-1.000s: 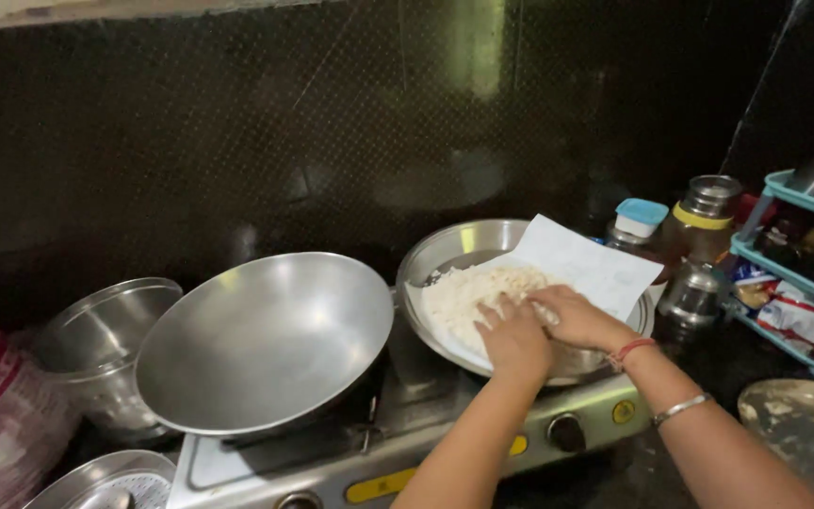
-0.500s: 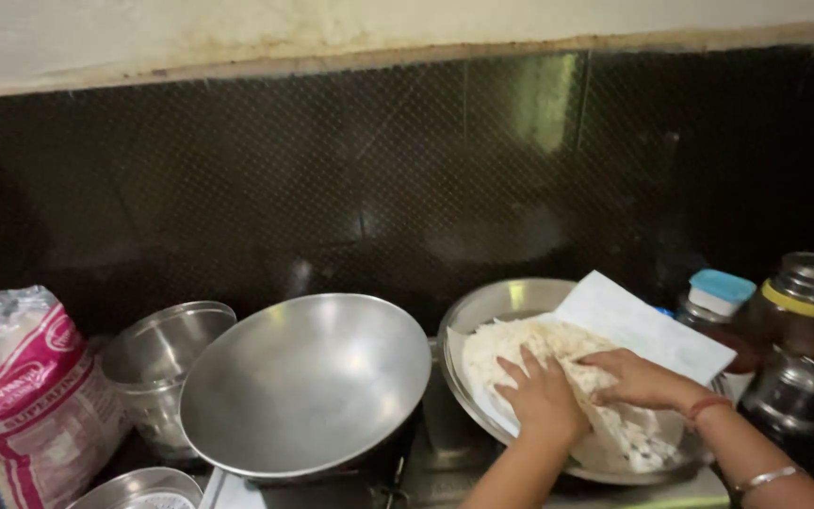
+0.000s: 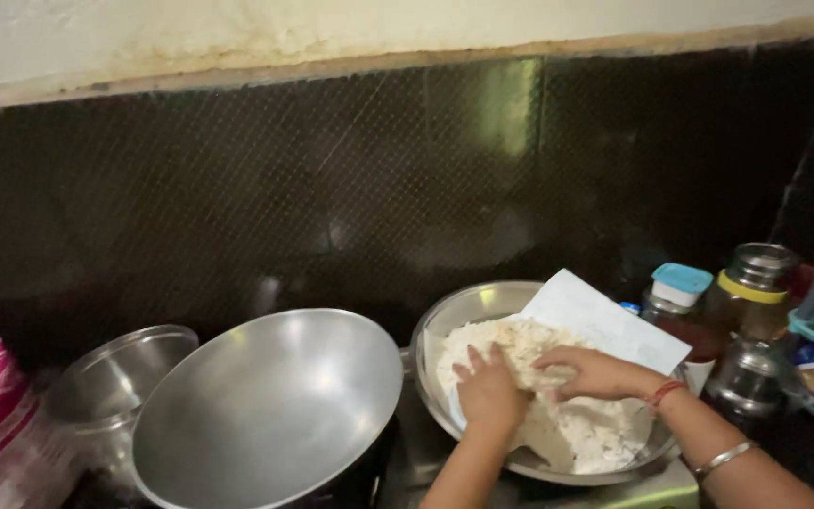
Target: Transferring cooked flattened rice from a wok to a plate, then cleaning the wok and opening a new packet with scissors.
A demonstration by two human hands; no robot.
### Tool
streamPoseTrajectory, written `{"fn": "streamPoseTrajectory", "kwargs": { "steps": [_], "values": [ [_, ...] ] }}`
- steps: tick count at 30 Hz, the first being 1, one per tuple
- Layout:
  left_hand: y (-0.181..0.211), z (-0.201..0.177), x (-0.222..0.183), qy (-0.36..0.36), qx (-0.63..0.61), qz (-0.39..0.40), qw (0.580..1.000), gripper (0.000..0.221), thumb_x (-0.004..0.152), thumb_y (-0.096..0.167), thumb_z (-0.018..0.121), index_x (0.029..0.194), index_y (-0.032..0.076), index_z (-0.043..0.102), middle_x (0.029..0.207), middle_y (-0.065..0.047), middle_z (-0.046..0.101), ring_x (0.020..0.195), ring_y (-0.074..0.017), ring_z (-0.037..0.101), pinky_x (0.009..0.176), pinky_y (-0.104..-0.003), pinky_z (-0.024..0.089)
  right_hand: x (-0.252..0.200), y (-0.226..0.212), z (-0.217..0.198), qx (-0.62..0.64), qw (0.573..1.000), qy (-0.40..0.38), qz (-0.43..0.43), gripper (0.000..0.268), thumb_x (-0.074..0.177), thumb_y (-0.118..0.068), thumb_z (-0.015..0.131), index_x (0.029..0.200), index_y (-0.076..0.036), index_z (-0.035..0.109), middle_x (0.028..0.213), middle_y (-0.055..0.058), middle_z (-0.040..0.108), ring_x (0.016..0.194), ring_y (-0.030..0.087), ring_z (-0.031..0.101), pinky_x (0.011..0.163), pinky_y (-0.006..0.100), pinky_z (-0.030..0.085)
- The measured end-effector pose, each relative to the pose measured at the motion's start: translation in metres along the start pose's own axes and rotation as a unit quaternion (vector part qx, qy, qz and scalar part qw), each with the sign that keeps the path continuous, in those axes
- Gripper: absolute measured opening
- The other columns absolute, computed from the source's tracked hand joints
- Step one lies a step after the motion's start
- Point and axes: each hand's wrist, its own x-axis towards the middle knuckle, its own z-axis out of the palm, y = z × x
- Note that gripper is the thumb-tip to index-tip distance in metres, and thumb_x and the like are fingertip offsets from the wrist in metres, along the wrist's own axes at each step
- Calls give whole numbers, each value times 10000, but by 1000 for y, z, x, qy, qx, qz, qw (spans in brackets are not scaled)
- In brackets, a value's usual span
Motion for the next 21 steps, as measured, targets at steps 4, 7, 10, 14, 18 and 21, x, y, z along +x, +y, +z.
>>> {"fn": "streamPoseTrajectory", "kwargs": {
  "steps": [4, 7, 10, 14, 18, 21],
  "values": [
    [-6, -5, -7, 33, -14, -10, 999, 1081, 789, 477, 841, 1610, 113, 239, 1645, -262, 230, 1464, -537, 274, 1135, -539, 376, 12, -24, 1, -57, 997, -22, -46, 694, 748, -282, 767, 1413, -201, 586, 1447, 115, 538, 1384, 268, 488, 1181, 350, 383],
    [-3, -19, -23, 18, -1, -31, 999, 1079, 810, 461, 842, 1594, 58, 220, 1632, -266, 229, 1480, -514, 251, 1154, -533, 348, 41, -12, 6, -103, 993, -22, -50, 734, 834, -387, 770, 1480, -163, 504, 1574, 151, 376, 1512, 310, 257, 1209, 405, 260],
    [-3, -20, -24, 8, 8, -34, 999, 1111, 794, 448, 862, 1588, 29, 207, 1627, -271, 229, 1485, -510, 241, 1157, -528, 341, 66, 9, 5, -114, 993, -3, -32, 746, 842, -444, 712, 1493, -159, 483, 1598, 112, 389, 1494, 303, 298, 1223, 420, 228],
    [1, -35, -30, -31, 37, -39, 998, 1203, 747, 454, 903, 1599, 11, 178, 1620, -293, 231, 1478, -513, 254, 1175, -519, 329, 64, -14, 0, -91, 996, 24, -12, 726, 827, -439, 704, 1479, -186, 511, 1554, 87, 462, 1473, 290, 340, 1214, 412, 268],
    [-5, -36, -21, -58, 57, -28, 996, 1260, 678, 408, 951, 1600, 5, 191, 1618, -305, 245, 1459, -495, 309, 1123, -501, 409, 54, -28, 4, -70, 993, -51, -85, 719, 772, -325, 774, 1421, -136, 528, 1464, 120, 503, 1374, 293, 457, 1174, 394, 365],
    [-13, -37, -13, -47, 62, -1, 997, 1122, 687, 372, 939, 1540, 31, 296, 1561, -271, 324, 1410, -476, 370, 1065, -510, 455, 35, -27, -9, -12, 991, -82, -107, 609, 730, -254, 805, 1302, -114, 649, 1404, 120, 594, 1345, 278, 537, 1167, 387, 404]
  ]
}}
